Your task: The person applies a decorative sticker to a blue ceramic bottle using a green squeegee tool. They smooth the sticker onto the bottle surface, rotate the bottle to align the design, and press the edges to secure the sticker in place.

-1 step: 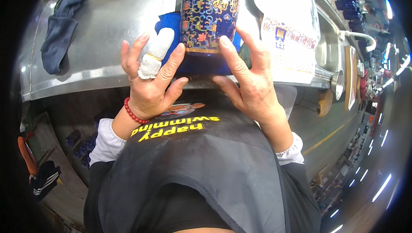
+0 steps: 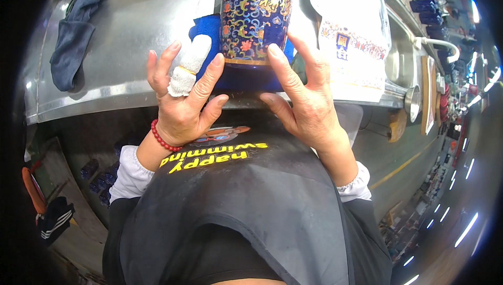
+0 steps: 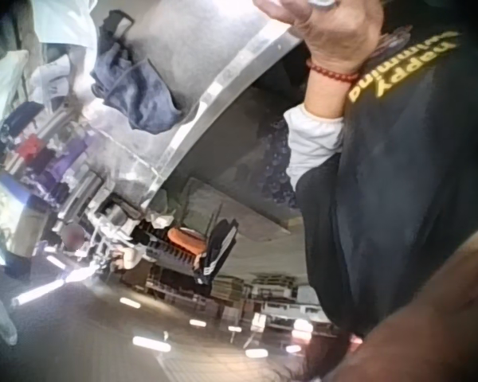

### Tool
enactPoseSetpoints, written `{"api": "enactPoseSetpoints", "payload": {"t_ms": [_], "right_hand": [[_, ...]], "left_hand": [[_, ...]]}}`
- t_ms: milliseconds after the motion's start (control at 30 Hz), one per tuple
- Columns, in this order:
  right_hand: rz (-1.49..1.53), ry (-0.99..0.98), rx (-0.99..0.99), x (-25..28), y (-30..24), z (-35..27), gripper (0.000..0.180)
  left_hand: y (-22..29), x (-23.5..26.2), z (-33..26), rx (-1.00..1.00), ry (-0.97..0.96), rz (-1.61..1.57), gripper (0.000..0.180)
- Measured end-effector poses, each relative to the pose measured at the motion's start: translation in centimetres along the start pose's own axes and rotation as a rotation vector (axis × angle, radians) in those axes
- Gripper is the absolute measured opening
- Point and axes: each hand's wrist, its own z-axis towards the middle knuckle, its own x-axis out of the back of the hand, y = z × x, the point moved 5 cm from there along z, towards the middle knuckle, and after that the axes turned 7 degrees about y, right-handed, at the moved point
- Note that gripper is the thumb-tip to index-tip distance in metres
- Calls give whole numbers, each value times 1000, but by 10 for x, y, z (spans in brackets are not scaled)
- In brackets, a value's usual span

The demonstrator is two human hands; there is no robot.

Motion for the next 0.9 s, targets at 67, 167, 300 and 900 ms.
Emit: {"api": "enactPoseSetpoints", "payload": {"t_ms": [67, 167, 300, 900], "right_hand": [[-6, -1, 4, 0, 1, -1, 78], [-1, -2, 0, -1, 1, -2, 78], [-11, -4, 28, -1, -1, 0, 78], [92, 0, -11, -4, 16, -18, 80]], "left_hand": [[0, 1, -1, 5, 22, -1, 54], [1, 0, -3, 11, 4, -13, 55], [3, 2, -2, -22, -19, 16, 49], [6, 4, 34, -76, -34, -37, 48]]}}
